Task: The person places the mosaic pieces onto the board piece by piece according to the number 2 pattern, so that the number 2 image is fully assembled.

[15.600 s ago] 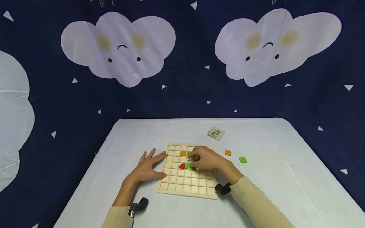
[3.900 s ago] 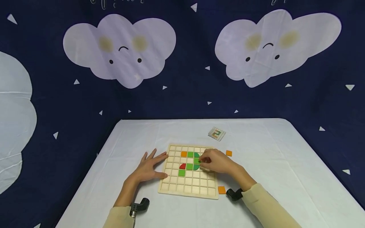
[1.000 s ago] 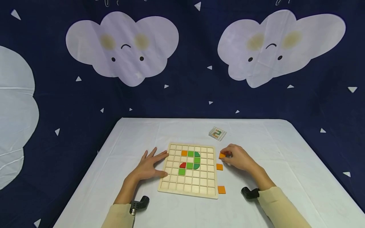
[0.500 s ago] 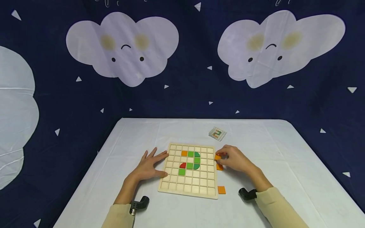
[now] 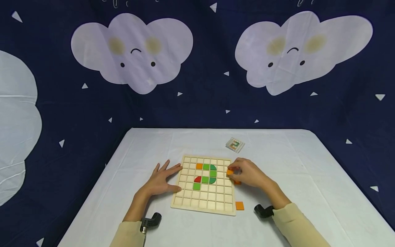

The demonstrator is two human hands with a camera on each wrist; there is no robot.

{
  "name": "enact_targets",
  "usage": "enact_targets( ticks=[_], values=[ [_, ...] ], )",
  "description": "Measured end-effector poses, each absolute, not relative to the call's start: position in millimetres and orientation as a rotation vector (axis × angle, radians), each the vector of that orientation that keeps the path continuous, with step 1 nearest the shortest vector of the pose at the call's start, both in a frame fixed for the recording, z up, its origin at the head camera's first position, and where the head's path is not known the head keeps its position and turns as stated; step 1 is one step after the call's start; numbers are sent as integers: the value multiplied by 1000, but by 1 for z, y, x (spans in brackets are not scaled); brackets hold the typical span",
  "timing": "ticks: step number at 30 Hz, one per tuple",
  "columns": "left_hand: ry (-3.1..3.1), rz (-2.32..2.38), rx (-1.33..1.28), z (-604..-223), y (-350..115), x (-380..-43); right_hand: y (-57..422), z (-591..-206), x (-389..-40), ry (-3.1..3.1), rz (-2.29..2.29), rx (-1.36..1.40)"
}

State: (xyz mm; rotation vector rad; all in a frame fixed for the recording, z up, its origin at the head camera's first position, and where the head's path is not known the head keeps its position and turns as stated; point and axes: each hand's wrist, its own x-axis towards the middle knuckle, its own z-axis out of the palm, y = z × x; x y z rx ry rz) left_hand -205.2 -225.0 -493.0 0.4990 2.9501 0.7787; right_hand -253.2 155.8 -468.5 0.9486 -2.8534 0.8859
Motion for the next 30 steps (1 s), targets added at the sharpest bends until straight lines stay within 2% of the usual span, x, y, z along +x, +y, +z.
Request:
enact_targets(
  ticks=[12, 30],
  values=[
    [2951, 788, 497, -492, -225, -204, 141, -469, -246, -2792, 828, 1104],
    [2949, 782, 489, -492, -225, -204, 126, -460, -240, -2794, 829, 1170]
  ],
)
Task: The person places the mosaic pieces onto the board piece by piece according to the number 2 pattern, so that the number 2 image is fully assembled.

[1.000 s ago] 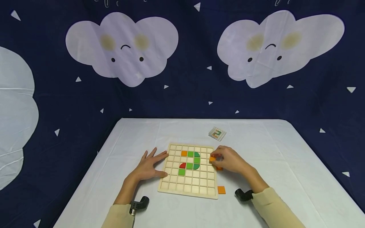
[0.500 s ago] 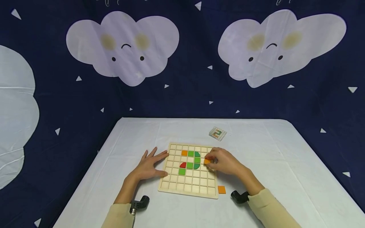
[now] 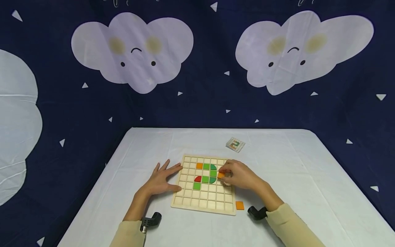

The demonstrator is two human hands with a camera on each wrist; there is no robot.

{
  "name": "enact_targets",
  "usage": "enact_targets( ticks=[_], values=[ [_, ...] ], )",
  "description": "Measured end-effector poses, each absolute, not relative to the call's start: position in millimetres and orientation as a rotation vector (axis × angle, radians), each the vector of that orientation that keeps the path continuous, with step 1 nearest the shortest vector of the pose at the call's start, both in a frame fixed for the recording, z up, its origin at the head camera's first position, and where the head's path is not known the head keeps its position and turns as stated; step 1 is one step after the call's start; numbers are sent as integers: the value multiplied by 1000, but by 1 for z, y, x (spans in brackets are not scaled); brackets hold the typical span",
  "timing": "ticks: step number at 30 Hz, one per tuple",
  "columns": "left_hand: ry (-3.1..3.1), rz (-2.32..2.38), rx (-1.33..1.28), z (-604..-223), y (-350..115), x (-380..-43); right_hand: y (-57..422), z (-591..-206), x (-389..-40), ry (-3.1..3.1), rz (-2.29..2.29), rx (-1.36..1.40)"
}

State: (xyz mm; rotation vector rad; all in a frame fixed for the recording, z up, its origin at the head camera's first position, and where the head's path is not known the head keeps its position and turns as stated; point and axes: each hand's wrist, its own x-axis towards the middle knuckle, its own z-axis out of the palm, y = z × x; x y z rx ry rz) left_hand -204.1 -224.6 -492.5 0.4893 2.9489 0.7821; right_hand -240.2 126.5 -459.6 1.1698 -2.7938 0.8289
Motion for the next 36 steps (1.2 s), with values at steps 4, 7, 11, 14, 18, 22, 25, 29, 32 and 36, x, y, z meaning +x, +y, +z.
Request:
enact_targets(
  ticks=[4, 7, 11, 14, 18, 22, 25, 29, 32, 36],
  values=[
    [2948, 771, 480, -493, -225, -204, 121, -462, -238, -2793, 828, 1189],
    [2949, 775, 476, -494, -225, -205, 117, -465, -238, -2785, 823, 1205],
    [2947, 782, 475, -495, -224, -205, 113, -465, -236, -2789, 834, 1221],
    [2948, 778, 476, -495, -224, -205, 109, -464, -234, -2791, 844, 1243],
    [2950, 781, 481, -494, -224, -204, 104, -462, -232, -2806, 835, 1248],
    [2949, 775, 476, -492, -224, -204, 97, -461, -229, -2816, 810, 1252],
    [2951, 771, 475, -492, -224, -204, 93, -461, -227, -2819, 801, 1266],
    [2953, 776, 484, -492, -224, -204, 87, -463, -225, -2819, 800, 1289],
    [2948, 774, 483, -492, -225, -204, 84, -463, -224, -2791, 792, 1322],
    [2945, 781, 482, -493, -225, -204, 79, -461, -222, -2765, 792, 1351]
  ],
)
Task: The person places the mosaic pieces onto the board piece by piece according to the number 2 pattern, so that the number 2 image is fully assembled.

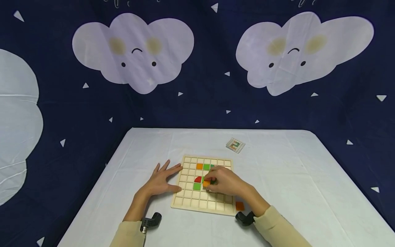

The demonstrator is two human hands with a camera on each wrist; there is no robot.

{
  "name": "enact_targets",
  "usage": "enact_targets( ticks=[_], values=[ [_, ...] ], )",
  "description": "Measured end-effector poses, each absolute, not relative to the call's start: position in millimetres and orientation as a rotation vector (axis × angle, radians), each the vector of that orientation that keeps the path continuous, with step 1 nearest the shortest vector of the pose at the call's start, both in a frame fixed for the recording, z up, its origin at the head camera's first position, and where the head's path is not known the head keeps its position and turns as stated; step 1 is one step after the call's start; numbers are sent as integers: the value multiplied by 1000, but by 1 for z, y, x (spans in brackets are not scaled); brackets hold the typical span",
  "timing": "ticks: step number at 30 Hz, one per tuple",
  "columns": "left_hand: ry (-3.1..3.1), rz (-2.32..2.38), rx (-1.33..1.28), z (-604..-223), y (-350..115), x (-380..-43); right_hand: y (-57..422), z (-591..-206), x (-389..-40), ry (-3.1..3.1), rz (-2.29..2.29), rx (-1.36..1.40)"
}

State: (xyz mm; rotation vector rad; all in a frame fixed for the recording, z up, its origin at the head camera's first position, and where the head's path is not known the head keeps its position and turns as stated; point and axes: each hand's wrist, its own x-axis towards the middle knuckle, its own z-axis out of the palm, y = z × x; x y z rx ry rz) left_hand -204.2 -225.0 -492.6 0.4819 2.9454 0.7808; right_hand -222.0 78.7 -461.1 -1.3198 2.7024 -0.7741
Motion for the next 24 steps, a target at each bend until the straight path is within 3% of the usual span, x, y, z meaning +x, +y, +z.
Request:
enact_targets(
  ticks=[24],
  values=[
    [2951, 777, 506, -496, -226, -206, 41, -465, -204, 2594, -641, -1424]
  ],
)
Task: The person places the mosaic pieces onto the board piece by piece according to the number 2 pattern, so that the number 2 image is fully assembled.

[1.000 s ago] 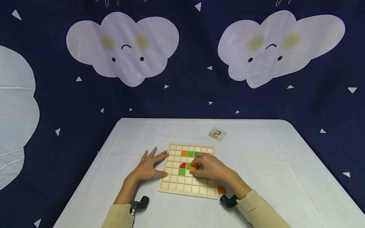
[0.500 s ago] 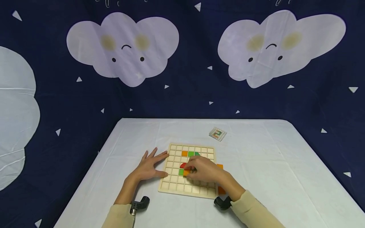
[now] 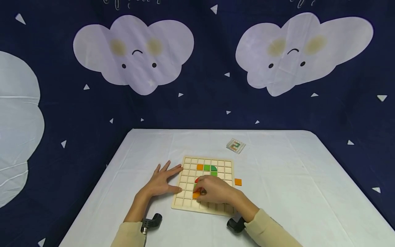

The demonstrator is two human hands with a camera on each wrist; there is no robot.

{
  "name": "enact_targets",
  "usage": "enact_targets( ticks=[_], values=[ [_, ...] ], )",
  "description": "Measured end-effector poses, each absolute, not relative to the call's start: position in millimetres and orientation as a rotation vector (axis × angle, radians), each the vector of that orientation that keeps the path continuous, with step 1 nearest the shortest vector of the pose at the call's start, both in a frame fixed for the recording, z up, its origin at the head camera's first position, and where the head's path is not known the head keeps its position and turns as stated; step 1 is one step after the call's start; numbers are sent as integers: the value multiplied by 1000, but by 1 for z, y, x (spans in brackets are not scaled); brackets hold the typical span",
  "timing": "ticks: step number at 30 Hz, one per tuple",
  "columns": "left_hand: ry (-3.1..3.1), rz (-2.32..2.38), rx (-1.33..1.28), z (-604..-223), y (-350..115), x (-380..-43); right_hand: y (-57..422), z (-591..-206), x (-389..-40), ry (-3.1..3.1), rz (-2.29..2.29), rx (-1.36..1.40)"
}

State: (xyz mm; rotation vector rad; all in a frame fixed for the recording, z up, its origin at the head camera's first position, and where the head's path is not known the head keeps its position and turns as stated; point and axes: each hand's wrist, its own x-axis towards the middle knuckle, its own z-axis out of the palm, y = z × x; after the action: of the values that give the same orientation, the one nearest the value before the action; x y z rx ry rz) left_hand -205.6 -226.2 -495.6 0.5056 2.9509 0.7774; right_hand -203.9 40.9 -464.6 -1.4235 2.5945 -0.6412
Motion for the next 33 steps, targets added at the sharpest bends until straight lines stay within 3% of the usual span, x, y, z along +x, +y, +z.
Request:
enact_targets(
  ticks=[19, 33],
  values=[
    [2940, 784, 512, -495, -226, -207, 42, -469, -206, 2625, -681, -1397],
    [2953, 764, 473, -493, -224, -206, 74, -466, -215, 2613, -833, -1215]
  ],
)
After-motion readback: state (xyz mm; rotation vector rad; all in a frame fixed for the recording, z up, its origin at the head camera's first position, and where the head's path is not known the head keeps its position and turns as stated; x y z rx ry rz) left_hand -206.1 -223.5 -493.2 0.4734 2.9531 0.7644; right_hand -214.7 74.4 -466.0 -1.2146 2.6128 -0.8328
